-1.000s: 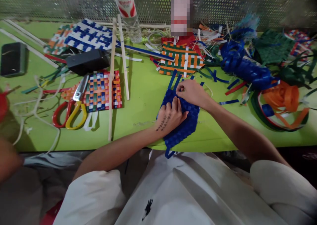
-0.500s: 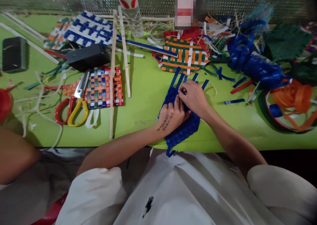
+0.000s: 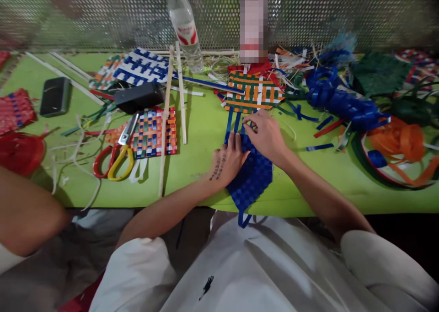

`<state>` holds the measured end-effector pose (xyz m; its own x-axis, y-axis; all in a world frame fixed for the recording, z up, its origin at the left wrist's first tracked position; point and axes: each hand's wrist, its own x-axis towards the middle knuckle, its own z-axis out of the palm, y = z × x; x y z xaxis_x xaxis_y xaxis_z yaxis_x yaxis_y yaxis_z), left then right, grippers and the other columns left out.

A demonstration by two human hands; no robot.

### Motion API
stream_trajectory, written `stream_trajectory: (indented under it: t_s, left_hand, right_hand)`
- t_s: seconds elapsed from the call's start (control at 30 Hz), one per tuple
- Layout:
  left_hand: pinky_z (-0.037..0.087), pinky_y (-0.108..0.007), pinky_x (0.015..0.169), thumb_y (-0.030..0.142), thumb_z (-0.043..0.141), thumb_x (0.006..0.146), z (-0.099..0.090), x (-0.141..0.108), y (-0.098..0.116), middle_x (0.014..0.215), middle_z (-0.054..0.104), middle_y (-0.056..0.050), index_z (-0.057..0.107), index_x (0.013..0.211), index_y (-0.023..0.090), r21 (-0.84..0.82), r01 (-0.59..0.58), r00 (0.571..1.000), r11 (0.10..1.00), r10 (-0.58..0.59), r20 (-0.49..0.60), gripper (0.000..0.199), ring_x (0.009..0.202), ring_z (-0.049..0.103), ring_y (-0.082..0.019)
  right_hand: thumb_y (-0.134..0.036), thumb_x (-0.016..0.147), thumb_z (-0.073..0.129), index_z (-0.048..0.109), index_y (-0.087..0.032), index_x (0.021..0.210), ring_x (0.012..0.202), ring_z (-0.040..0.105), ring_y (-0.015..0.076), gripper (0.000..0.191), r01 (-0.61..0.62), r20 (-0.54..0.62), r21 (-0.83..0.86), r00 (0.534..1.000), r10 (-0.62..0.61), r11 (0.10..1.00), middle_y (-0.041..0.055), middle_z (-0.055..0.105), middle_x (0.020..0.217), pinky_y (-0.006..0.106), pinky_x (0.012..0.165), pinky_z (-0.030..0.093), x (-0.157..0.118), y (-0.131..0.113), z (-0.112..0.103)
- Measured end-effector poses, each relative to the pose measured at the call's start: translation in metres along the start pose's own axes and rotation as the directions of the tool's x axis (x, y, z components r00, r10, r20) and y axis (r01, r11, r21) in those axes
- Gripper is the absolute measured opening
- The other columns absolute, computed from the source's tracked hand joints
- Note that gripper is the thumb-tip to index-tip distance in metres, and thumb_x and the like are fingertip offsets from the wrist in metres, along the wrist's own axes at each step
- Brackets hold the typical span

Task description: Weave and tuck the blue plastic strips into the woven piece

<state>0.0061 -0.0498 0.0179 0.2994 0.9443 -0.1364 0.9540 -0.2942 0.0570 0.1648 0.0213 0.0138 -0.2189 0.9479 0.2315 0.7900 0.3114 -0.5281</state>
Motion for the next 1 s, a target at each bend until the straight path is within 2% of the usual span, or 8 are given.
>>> stream_trajectory:
  t_s: [0.07,0.13,0.2,0.3,0.4,0.63,0.9,1.0]
  left_hand:
    - [0.07,-0.044,0.087,0.054,0.033,0.124,-0.002,-0.003,0.002,0.186,0.037,-0.029,0.036,0.183,0.003,0.024,0.037,0.999,0.999,-0.038,0.02,0.078,0.114,0.084,-0.036]
    - [0.069,-0.044,0.087,0.056,0.031,0.124,-0.003,-0.006,0.005,0.184,0.038,-0.033,0.035,0.183,0.0,0.035,0.066,0.997,0.997,-0.068,0.036,0.081,0.108,0.085,-0.035]
    - [0.069,-0.044,0.088,0.057,0.031,0.124,-0.003,-0.008,0.007,0.181,0.043,-0.036,0.039,0.18,-0.001,0.029,0.089,0.994,0.996,-0.09,0.054,0.081,0.105,0.085,-0.034]
    - [0.068,-0.043,0.087,0.056,0.032,0.125,-0.001,-0.009,0.007,0.175,0.05,-0.038,0.048,0.176,-0.002,0.015,0.089,0.995,0.996,-0.09,0.05,0.079,0.107,0.085,-0.036]
    - [0.067,-0.043,0.085,0.055,0.034,0.124,0.003,-0.008,0.006,0.171,0.056,-0.038,0.053,0.173,-0.001,0.005,0.065,0.998,0.998,-0.065,0.007,0.076,0.11,0.084,-0.037]
    - [0.067,-0.045,0.083,0.054,0.035,0.124,0.007,-0.006,0.005,0.171,0.058,-0.033,0.056,0.172,0.004,0.001,0.042,0.999,0.999,-0.042,-0.031,0.072,0.11,0.082,-0.037]
    - [0.068,-0.043,0.084,0.054,0.035,0.125,0.008,-0.006,0.004,0.171,0.059,-0.031,0.058,0.168,0.0,0.04,-0.001,0.999,0.999,0.003,-0.036,0.073,0.111,0.08,-0.035]
    - [0.068,-0.044,0.084,0.055,0.037,0.124,0.008,-0.005,0.003,0.169,0.062,-0.029,0.061,0.166,0.003,0.008,-0.001,0.999,1.0,0.001,-0.038,0.071,0.11,0.08,-0.034]
  right_hand:
    - [-0.02,0.107,0.057,0.08,-0.021,0.121,0.101,0.071,0.0299,0.027,0.039,-0.046,-0.001,0.998,-0.039,0.999,0.0152,0.076,0.123,0.044,0.091,0.058,0.003,-0.006,-0.004]
    - [-0.019,0.108,0.057,0.082,-0.021,0.122,0.102,0.072,0.0286,0.028,0.072,-0.014,0.031,0.997,-0.072,0.997,0.0147,0.076,0.125,0.043,0.093,0.058,0.006,-0.01,-0.007]
    - [-0.018,0.108,0.06,0.085,-0.022,0.118,0.102,0.074,0.0278,0.027,0.086,0.109,0.062,0.99,-0.092,0.994,0.0132,0.077,0.12,0.042,0.096,0.058,0.012,-0.011,-0.007]
    - [-0.015,0.105,0.063,0.089,-0.022,0.113,0.108,0.075,0.0291,0.027,0.083,0.317,0.043,0.944,-0.093,0.996,0.0119,0.081,0.116,0.042,0.102,0.056,0.022,-0.011,-0.004]
    - [-0.016,0.104,0.063,0.089,-0.02,0.106,0.111,0.076,0.0308,0.027,0.088,0.429,-0.02,0.9,-0.071,0.996,0.0141,0.084,0.116,0.042,0.101,0.056,0.031,-0.01,0.001]
    - [-0.01,0.1,0.062,0.086,-0.018,0.101,0.109,0.077,0.0306,0.024,0.004,0.433,-0.067,0.901,0.026,0.998,0.0157,0.086,0.118,0.041,0.098,0.056,0.038,-0.011,0.01]
    - [-0.012,0.095,0.072,0.081,-0.02,0.088,0.089,0.077,0.0261,0.014,-0.053,0.487,-0.072,0.869,0.081,0.996,0.011,0.085,0.095,0.036,0.08,0.053,0.052,-0.01,0.01]
    - [-0.012,0.094,0.073,0.078,-0.021,0.086,0.086,0.075,0.0245,0.014,-0.05,0.493,-0.072,0.867,0.079,0.996,0.0089,0.084,0.091,0.035,0.077,0.051,0.053,-0.011,0.009]
